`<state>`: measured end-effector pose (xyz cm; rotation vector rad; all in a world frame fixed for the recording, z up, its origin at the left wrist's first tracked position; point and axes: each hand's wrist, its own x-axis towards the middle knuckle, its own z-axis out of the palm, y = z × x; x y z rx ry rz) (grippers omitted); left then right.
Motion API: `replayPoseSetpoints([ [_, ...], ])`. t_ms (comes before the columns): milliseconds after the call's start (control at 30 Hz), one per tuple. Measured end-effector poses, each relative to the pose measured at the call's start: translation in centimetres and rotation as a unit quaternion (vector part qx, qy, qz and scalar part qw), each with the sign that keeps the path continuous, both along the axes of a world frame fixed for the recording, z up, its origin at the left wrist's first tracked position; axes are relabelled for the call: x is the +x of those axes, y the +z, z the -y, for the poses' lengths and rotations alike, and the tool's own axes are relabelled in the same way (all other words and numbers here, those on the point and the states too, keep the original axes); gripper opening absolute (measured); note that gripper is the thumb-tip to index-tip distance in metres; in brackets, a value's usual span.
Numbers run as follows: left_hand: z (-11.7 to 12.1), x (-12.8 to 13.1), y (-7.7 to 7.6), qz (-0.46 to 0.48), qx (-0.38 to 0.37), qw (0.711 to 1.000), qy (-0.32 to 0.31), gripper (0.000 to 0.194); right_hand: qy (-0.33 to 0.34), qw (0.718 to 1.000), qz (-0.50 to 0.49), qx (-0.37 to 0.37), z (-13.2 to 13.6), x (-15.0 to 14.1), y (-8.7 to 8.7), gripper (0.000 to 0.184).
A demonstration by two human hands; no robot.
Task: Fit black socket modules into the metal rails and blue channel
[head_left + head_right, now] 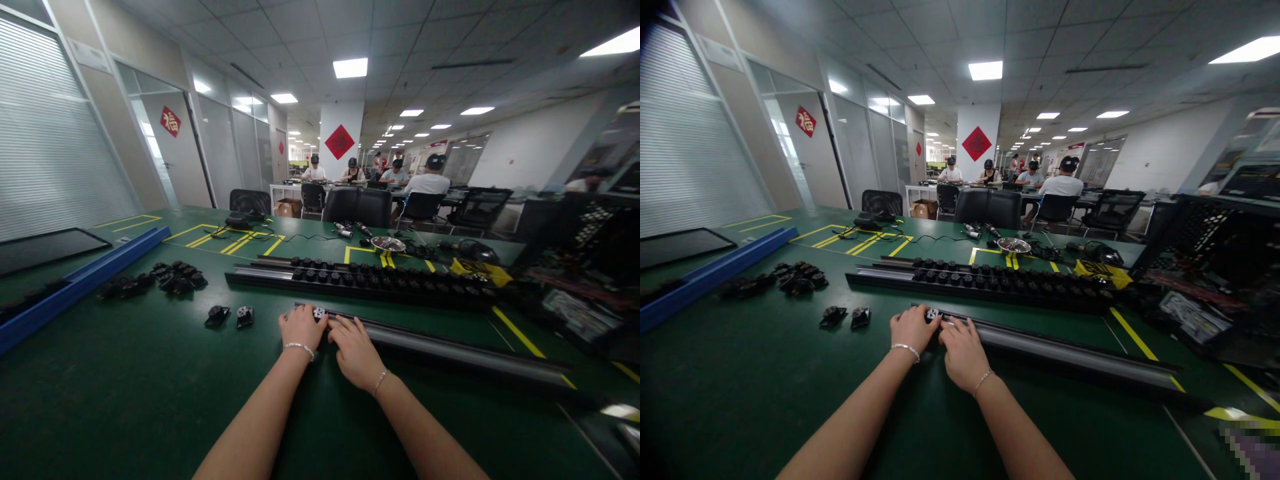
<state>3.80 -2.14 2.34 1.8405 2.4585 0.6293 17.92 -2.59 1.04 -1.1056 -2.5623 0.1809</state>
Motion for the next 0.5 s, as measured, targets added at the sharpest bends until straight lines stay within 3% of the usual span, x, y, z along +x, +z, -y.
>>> replayPoseSetpoints([
  [133,-0.1,-0.6,-0.2,-0.04,0.02,0.999,-0.007,0.034,-0.049,0.998,-0.022,0.044,-0.4,2.9,-0.6,0.042],
  [267,-0.1,-1.9,-0.1,-0.05,0.026,0.998,0.013,0.032,-0.124,0.99,-0.011,0.071,-0.6,6.2,-0.9,0.031],
  [367,-0.3,-3.6,0.2,-0.056,0.019,0.998,0.031,0.032,-0.115,0.991,0.036,0.063,-0.6,7.5,-1.0,0.021],
  [500,-0.5,-6.6,0.7,-0.049,-0.017,0.997,0.059,0.034,-0.108,0.99,0.056,0.067,-0.9,7.6,-1.2,0.022],
])
